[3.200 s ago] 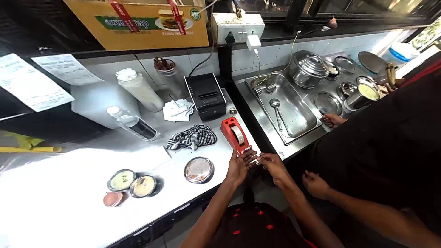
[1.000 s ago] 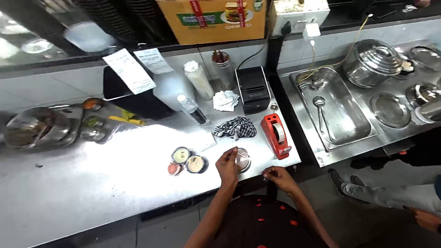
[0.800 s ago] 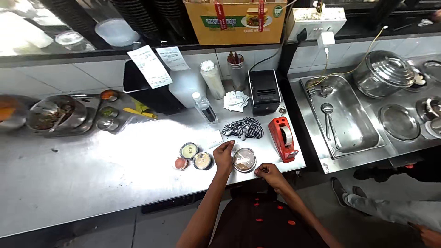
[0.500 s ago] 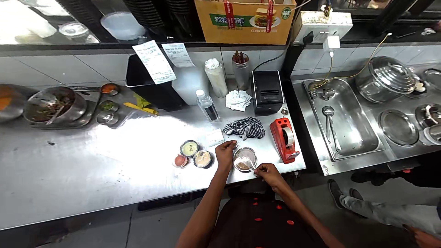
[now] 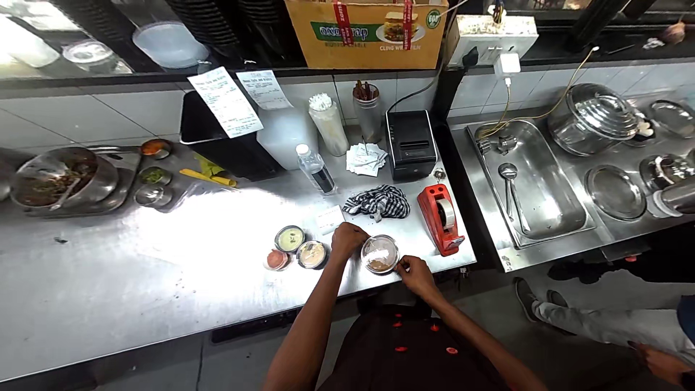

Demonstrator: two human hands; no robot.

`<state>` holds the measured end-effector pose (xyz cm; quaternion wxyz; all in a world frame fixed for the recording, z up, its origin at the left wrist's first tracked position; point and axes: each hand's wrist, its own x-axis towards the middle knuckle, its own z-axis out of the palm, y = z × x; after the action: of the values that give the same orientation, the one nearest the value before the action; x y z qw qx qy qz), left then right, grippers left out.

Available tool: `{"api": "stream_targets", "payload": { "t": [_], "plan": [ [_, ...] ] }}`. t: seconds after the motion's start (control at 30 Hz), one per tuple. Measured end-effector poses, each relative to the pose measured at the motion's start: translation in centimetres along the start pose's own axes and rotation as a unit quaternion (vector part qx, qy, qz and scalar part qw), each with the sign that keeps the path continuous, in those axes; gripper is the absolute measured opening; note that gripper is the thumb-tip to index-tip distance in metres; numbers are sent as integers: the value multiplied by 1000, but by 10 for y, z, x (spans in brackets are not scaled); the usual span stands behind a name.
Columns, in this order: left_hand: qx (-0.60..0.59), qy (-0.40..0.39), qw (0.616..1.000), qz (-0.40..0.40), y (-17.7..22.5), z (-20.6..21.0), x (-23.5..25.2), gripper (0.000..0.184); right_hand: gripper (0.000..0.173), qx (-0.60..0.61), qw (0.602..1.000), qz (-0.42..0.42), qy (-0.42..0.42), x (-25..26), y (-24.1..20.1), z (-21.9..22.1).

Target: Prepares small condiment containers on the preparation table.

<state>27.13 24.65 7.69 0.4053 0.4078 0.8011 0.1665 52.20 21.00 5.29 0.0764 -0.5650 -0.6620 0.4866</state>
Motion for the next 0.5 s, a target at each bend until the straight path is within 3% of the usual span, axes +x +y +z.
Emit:
{"api": "stream_targets", "payload": {
  "t": [0.17, 0.3, 0.4, 0.5],
  "plan": [
    [47, -19, 998, 27, -7, 0, 7, 19, 29, -90, 995, 6, 34, -3, -4, -4],
    [12, 50, 997, 65, -4, -4, -13, 15, 40, -149, 987, -1, 54, -13, -5, -16],
    [-50, 62, 981, 174, -5, 7, -40, 24, 37, 9, 1000, 18, -13, -16, 0, -13],
    [-37, 80, 978, 187, -16, 28, -38, 23, 37, 267, 954, 79, -111, -15, -5, -1]
  ]
}}
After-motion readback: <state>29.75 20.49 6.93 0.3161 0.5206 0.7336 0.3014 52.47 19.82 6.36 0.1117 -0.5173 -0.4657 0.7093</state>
